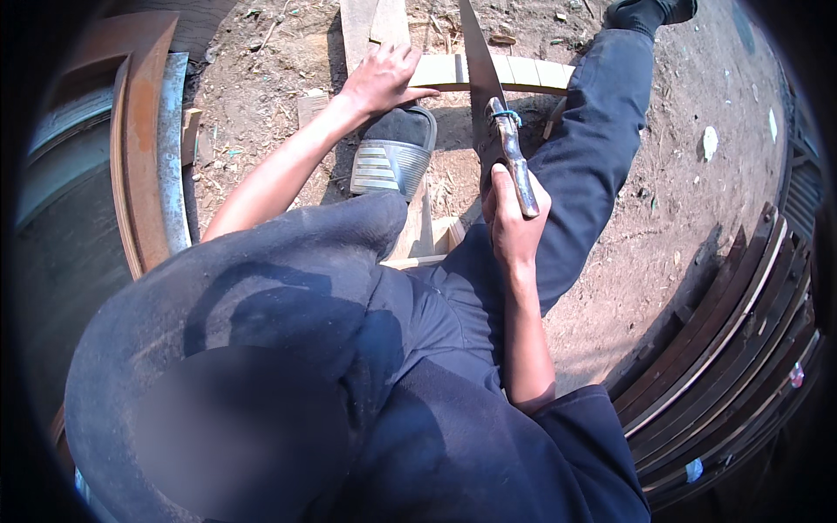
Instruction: The person sits on the ground and uses a hand saw to cut a small piece of wood that is resting on a larger plank. They hold the wood with their left hand and saw with their right hand, making repetitive back-and-forth strokes.
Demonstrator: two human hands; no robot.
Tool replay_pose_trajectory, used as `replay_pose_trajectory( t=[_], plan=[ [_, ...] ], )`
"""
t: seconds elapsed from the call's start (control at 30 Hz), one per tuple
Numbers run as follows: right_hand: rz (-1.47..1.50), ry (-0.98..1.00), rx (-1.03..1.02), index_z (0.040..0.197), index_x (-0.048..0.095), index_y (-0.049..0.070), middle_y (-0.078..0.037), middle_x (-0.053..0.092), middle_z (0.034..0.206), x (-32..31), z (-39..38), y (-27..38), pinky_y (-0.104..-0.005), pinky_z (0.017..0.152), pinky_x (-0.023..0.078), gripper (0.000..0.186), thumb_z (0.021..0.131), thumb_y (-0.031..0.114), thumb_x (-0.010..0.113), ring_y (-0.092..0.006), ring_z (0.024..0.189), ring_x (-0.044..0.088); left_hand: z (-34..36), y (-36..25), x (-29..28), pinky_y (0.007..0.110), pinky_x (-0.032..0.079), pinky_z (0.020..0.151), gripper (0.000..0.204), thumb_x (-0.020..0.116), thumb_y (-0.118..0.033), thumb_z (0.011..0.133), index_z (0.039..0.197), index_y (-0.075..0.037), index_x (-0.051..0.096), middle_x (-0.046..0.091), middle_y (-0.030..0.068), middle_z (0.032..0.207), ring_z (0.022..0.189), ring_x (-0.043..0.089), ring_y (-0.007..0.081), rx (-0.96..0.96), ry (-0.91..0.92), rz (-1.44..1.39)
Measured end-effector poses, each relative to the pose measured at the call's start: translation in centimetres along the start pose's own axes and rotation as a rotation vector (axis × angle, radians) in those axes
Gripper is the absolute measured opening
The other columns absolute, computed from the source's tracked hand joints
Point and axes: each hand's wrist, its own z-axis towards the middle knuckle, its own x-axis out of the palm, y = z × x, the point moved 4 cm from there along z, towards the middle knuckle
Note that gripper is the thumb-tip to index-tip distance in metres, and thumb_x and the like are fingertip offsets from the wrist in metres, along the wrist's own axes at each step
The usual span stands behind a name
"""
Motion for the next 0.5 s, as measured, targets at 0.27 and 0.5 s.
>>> replay_pose_trajectory(
  t=[0.27, 0.5],
  plan=[
    [-0.042, 0.016, 0.034, 0.071, 0.053, -0.002, 0.001, 0.047, 0.057, -0.2, -0.7, 0.8, -0.0273, 0.048, 0.033, 0.021, 0.088, 0.007, 0.061, -0.0057, 0.053, 0.04, -0.3, 0.1, 0.2, 0.043, 0.052, 0.086, 0.07, 0.065, -0.056, 0.081, 0.114, 0.004, 0.057, 0.062, 0.0207, 0.103, 0.102, 0.06, 0.0337, 0.063, -0.082, -0.008],
    [-0.03, 0.01, 0.041, 0.074, 0.055, -0.003, 0.001, 0.047, 0.058, -0.8, -1.5, 1.2, -0.0269, 0.05, 0.034, 0.018, 0.088, 0.008, 0.061, -0.006, 0.054, 0.039, -1.0, -0.2, 0.3, 0.042, 0.052, 0.083, 0.069, 0.065, -0.059, 0.08, 0.109, 0.003, 0.059, 0.061, 0.0187, 0.098, 0.096, 0.059, 0.0325, 0.185, -0.085, 0.003]
  ],
)
